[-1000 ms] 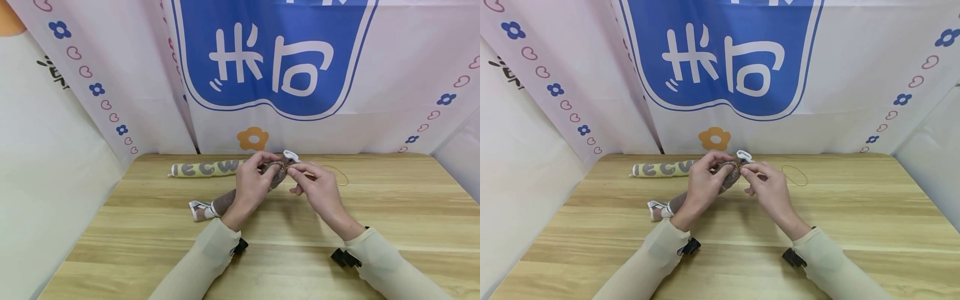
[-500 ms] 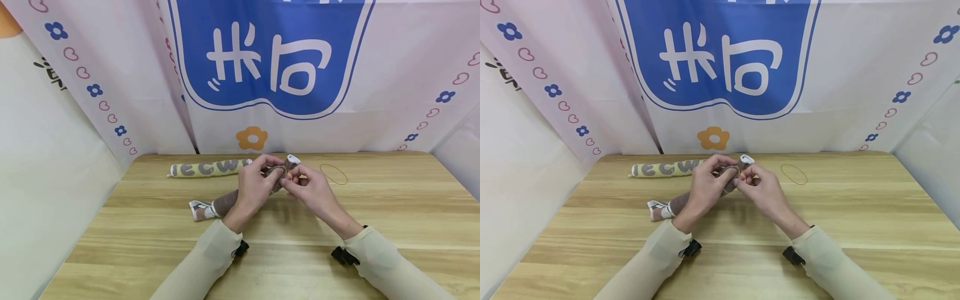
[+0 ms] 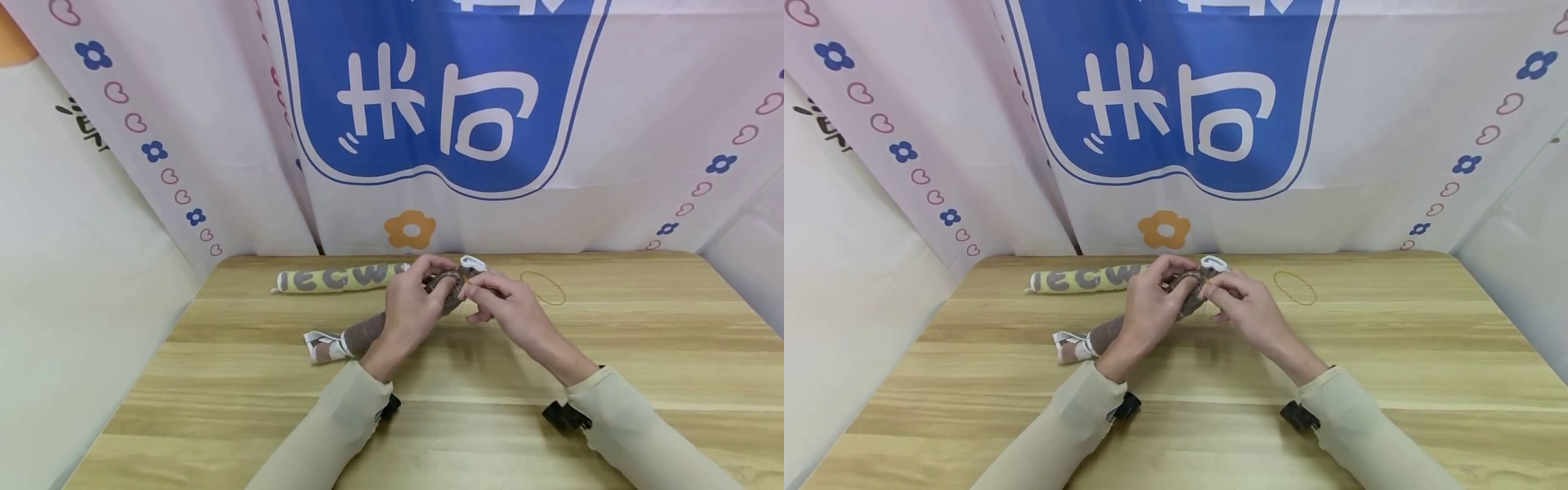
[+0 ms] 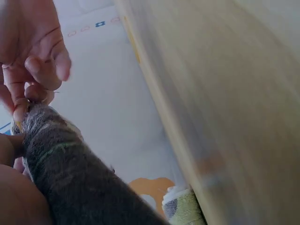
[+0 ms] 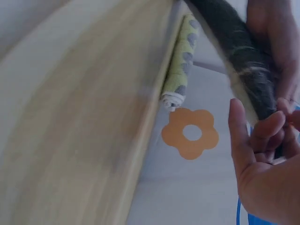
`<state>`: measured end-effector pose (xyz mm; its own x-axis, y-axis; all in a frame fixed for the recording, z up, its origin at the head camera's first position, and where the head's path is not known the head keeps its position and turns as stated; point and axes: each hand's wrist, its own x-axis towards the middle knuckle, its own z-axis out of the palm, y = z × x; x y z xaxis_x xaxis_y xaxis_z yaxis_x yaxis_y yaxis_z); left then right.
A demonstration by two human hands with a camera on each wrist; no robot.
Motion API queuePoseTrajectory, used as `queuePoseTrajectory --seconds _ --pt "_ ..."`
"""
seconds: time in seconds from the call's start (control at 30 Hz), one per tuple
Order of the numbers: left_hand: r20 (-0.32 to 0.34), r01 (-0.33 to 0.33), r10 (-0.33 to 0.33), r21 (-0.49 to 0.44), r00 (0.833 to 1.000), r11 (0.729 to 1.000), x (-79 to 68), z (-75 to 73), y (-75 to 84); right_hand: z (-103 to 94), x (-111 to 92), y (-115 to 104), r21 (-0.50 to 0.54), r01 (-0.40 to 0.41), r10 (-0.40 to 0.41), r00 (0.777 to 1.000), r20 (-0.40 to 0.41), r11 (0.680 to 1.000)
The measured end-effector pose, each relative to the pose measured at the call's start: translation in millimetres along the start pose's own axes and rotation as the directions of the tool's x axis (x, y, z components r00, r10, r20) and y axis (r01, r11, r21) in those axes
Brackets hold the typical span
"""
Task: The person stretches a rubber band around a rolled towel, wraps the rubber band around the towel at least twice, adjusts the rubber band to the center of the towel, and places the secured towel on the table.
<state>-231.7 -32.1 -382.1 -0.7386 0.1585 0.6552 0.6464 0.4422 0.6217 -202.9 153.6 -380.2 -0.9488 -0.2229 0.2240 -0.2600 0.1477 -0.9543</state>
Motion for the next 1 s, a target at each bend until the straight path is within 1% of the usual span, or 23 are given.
queuePoseTrajectory --seconds 0.03,0.07,0.1,0.13,0.17,0.2,0.23,0.27,0.3,0.33,0.37,0.4,0.43,0.47,0.53,0.57,0.6,0.63,0.7,0.77,0.83,0.9,1.0 --pt "0.029 0.018 -0.018 0.001 0.999 1.000 0.5 -1.4 0.1 -0.8 0 0 0.013 -0.006 0.006 1.000 -0.007 1.000" --pt "0.071 0.054 -0.053 -0.002 0.996 0.999 1.3 -3.2 0.0 -1.8 0 -1 0.028 -0.002 0.003 1.000 -0.016 1.000" --pt "0.125 0.099 -0.096 -0.014 0.987 0.995 2.4 -5.5 -0.1 -3.0 1 -2 0.036 0.005 -0.004 1.000 -0.027 0.999" --pt "0.182 0.156 -0.147 -0.036 0.972 0.987 3.9 -8.5 -0.3 -4.3 1 -2 0.036 0.011 -0.010 0.999 -0.037 0.999" --pt "0.242 0.226 -0.202 -0.076 0.949 0.971 5.6 -12.0 -0.6 -5.7 1 -3 0.035 0.025 -0.023 0.999 -0.043 0.999" --pt "0.298 0.299 -0.254 -0.119 0.920 0.947 7.7 -15.8 -1.0 -7.5 2 -3 0.024 0.044 -0.043 0.998 -0.044 0.999" --pt "0.349 0.376 -0.303 -0.162 0.887 0.912 9.5 -19.4 -2.1 -9.2 2 -3 0.011 0.066 -0.065 0.997 -0.041 0.998" --pt "0.395 0.447 -0.343 -0.209 0.852 0.870 11.3 -22.8 -3.6 -10.9 2 -4 -0.009 0.090 -0.090 0.995 -0.031 0.996" --pt "0.436 0.503 -0.366 -0.258 0.822 0.825 13.0 -25.9 -4.8 -12.5 3 -4 -0.032 0.115 -0.115 0.993 -0.015 0.993" --pt "0.471 0.547 -0.376 -0.301 0.798 0.781 14.7 -28.4 -6.2 -13.7 3 -4 -0.054 0.143 -0.143 0.990 0.003 0.988" --pt "0.503 0.576 -0.377 -0.331 0.778 0.747 16.0 -30.5 -7.1 -14.8 3 -4 -0.071 0.171 -0.170 0.985 0.018 0.983" --pt "0.525 0.593 -0.372 -0.350 0.766 0.725 17.2 -31.8 -8.1 -15.8 4 -4 -0.089 0.191 -0.190 0.981 0.027 0.977" --pt "0.540 0.603 -0.368 -0.360 0.757 0.712 18.2 -32.3 -9.2 -16.4 4 -4 -0.103 0.207 -0.205 0.978 0.031 0.973" --pt "0.548 0.605 -0.361 -0.367 0.754 0.706 19.2 -32.5 -9.3 -17.0 4 -5 -0.115 0.217 -0.215 0.976 0.031 0.969" --pt "0.548 0.602 -0.353 -0.379 0.758 0.703 20.1 -32.2 -8.5 -17.3 4 -5 -0.120 0.214 -0.213 0.977 0.021 0.969" --pt "0.538 0.597 -0.355 -0.382 0.764 0.706 19.9 -32.0 -7.5 -17.0 4 -7 -0.118 0.208 -0.208 0.978 0.015 0.971" --pt "0.522 0.588 -0.358 -0.385 0.775 0.711 19.5 -31.4 -6.3 -16.5 4 -7 -0.117 0.199 -0.200 0.980 0.006 0.973" --pt "0.500 0.570 -0.355 -0.386 0.790 0.725 18.9 -30.8 -4.6 -15.6 4 -8 -0.115 0.189 -0.190 0.982 -0.002 0.975" --pt "0.454 0.531 -0.348 -0.379 0.820 0.758 17.3 -30.0 0.0 -13.3 2 -11 -0.103 0.163 -0.165 0.986 -0.014 0.981" --pt "0.381 0.473 -0.341 -0.338 0.859 0.814 15.7 -27.9 4.2 -10.7 1 -14 -0.088 0.128 -0.131 0.991 -0.025 0.988" --pt "0.302 0.420 -0.337 -0.276 0.892 0.865 14.0 -24.9 7.5 -7.9 0 -16 -0.093 0.093 -0.098 0.994 -0.050 0.991" --pt "0.232 0.385 -0.338 -0.204 0.912 0.900 12.0 -21.0 9.7 -5.4 -1 -17 -0.121 0.077 -0.087 0.993 -0.085 0.990" --pt "0.149 0.343 -0.325 -0.121 0.934 0.931 8.0 -15.3 12.2 -0.5 -2 -16 -0.210 0.101 -0.134 0.979 -0.150 0.972"
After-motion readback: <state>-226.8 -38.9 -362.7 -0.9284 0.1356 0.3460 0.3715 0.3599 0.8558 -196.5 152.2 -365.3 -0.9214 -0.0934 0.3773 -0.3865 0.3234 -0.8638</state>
